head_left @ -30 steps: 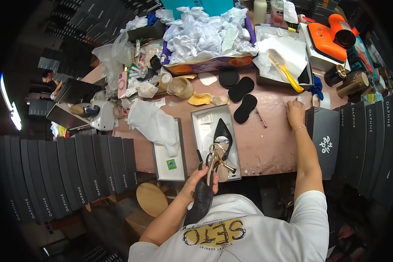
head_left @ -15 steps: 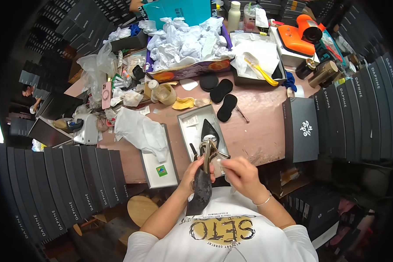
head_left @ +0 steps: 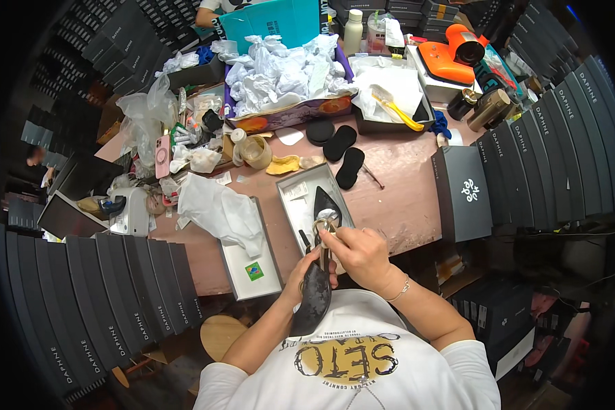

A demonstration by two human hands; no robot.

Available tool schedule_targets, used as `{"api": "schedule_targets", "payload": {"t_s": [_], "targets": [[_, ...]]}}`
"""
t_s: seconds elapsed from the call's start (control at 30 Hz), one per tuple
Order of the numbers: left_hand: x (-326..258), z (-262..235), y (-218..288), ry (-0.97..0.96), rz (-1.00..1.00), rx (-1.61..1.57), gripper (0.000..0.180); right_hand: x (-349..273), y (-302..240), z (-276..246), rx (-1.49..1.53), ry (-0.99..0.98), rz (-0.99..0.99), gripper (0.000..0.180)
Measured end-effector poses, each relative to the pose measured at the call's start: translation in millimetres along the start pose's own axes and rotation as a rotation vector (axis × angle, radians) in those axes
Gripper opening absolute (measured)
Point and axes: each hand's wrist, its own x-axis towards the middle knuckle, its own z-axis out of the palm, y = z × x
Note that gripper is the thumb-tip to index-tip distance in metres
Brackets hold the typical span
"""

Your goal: Packing a pair of black high-heeled shoes into a shoebox using protective tissue paper.

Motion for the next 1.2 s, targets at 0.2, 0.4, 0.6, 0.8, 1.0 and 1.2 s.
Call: {"api": "schedule_targets", "payload": {"t_s": [0.2, 0.4, 0.6, 0.8, 1.0, 1.2], "targets": [[-0.2, 0.4, 3.1, 0.001, -0.043, -0.051, 0.039, 3.7, -12.4, -18.1, 0.365, 0.011, 0.285, 0.023], [-6.7, 9.0, 8.6, -0.016, 0.127, 0.143, 0.043, 3.9, -22.1, -18.4, 0.279, -0.071, 0.117, 0.011], [-4.7, 0.7, 0.8, -0.024, 0.025, 0.135, 0.044, 9.0, -3.8, -2.2, 0.165, -0.003, 0.109, 0.014], [-5.3, -5.1, -3.2, 0.001, -0.005, 0.1, 0.04, 8.7, 1.2, 1.3, 0.119, 0.003, 0.09, 0.017], [-11.0, -7.9, -2.7, -0.012, 0.099, 0.254, 0.035, -6.7, -16.7, 2.4, 0.222, -0.014, 0.021, 0.016], [-14.2, 13.8, 10.5, 0.097, 0.042, 0.235, 0.033, -2.7, -13.2, 3.5, 0.25, -0.054, 0.013, 0.019]]}}
